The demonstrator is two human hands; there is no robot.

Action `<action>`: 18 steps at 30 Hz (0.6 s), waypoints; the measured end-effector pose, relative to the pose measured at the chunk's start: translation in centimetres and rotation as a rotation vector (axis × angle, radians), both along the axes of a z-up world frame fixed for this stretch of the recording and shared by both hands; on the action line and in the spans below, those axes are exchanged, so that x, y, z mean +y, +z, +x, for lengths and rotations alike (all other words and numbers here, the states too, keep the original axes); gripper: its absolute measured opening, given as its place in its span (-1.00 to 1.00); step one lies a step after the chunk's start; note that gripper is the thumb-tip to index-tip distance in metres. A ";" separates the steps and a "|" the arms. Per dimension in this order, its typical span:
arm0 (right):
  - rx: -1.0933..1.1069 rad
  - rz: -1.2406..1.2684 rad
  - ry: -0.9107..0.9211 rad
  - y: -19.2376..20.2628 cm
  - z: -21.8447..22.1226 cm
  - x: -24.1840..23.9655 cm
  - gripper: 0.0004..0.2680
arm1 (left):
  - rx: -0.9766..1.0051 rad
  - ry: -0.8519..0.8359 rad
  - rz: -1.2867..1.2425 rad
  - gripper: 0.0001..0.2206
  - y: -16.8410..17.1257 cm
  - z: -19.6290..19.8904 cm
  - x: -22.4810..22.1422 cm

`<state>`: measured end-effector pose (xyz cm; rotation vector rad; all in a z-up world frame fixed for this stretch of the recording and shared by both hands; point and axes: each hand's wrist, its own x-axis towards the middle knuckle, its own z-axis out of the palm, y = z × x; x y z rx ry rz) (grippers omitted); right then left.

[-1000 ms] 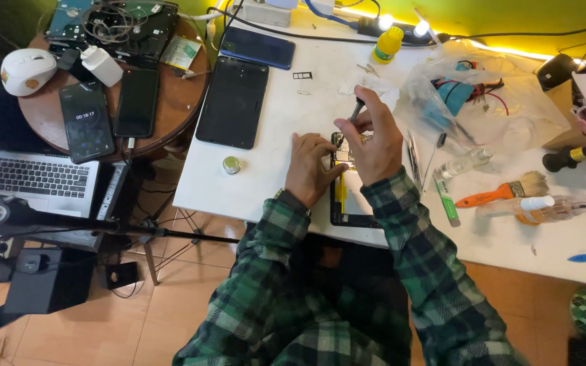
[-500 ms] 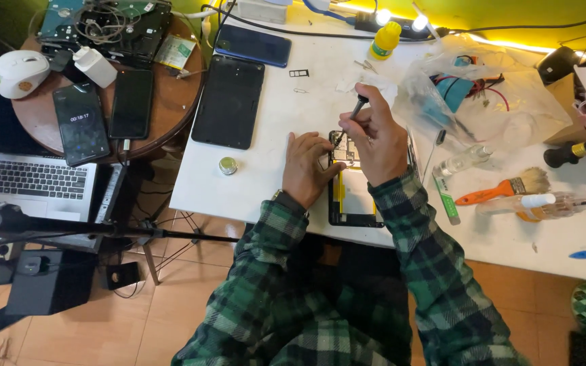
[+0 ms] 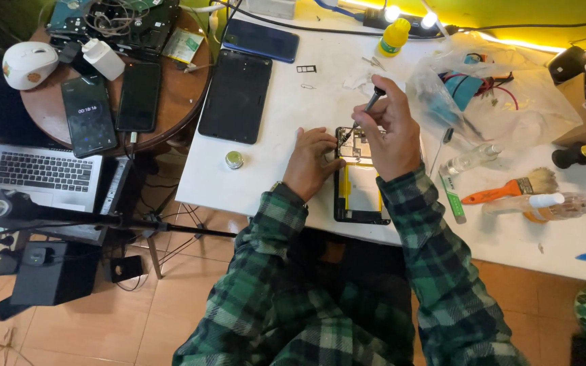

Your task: Disassembling and inspecting the internal components of a tablet device on a repair bench using specialized tools.

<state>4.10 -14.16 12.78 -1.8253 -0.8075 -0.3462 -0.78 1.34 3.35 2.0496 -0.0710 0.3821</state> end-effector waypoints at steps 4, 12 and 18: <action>0.094 -0.015 0.090 1.9 -1.3 0.3 -0.65 | -0.006 -0.030 -0.020 -0.73 1.3 -0.8 0.5; 0.092 -0.100 0.053 2.9 -1.6 0.8 -0.66 | -0.082 -0.084 0.012 -0.84 -2.5 1.0 0.7; 0.016 -0.114 -0.110 1.6 -1.2 0.8 -0.62 | -0.177 -0.032 0.005 -0.82 -3.2 1.3 0.4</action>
